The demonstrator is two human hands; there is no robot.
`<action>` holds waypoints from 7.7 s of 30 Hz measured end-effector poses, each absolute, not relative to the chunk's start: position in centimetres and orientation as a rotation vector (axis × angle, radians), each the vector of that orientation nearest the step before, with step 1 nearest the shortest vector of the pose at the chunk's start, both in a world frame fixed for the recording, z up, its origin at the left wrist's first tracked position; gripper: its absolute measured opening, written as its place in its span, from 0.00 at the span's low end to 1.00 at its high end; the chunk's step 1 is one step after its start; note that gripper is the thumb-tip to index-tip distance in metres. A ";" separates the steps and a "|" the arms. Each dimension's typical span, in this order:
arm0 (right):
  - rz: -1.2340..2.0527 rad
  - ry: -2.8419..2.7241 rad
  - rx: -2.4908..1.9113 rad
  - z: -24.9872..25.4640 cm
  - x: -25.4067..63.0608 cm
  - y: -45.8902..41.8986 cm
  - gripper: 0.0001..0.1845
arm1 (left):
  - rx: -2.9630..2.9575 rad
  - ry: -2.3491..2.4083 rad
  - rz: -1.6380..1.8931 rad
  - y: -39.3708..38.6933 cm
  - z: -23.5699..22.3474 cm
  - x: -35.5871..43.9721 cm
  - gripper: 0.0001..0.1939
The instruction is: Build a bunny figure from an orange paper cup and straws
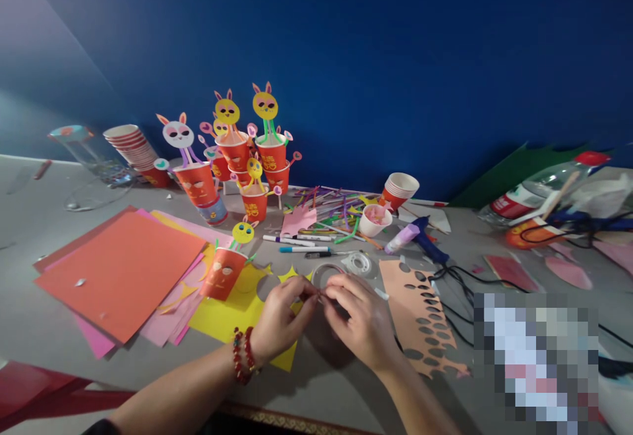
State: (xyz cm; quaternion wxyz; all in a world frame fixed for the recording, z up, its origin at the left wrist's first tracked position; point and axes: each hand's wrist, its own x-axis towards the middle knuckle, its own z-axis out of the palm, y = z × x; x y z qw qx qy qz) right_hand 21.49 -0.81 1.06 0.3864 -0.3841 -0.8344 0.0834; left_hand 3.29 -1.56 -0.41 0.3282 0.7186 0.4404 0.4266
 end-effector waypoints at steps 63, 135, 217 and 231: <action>1.315 -1.595 -1.192 1.2 22.0 -0.1 0.10 | 0.996 0.892 1.000 -0.9 0.0 3.9 0.18; 0.774 -1.969 -1.787 -0.8 27.4 -1.3 0.11 | 2.496 1.007 0.419 -1.3 0.0 4.3 0.12; 1.131 -1.425 -1.390 -0.2 29.2 -2.4 0.17 | 2.557 0.841 0.682 0.4 -1.3 5.9 0.11; 1.052 -1.512 -1.321 -2.7 28.7 -1.4 0.10 | 2.679 0.694 0.617 1.7 -3.0 5.1 0.16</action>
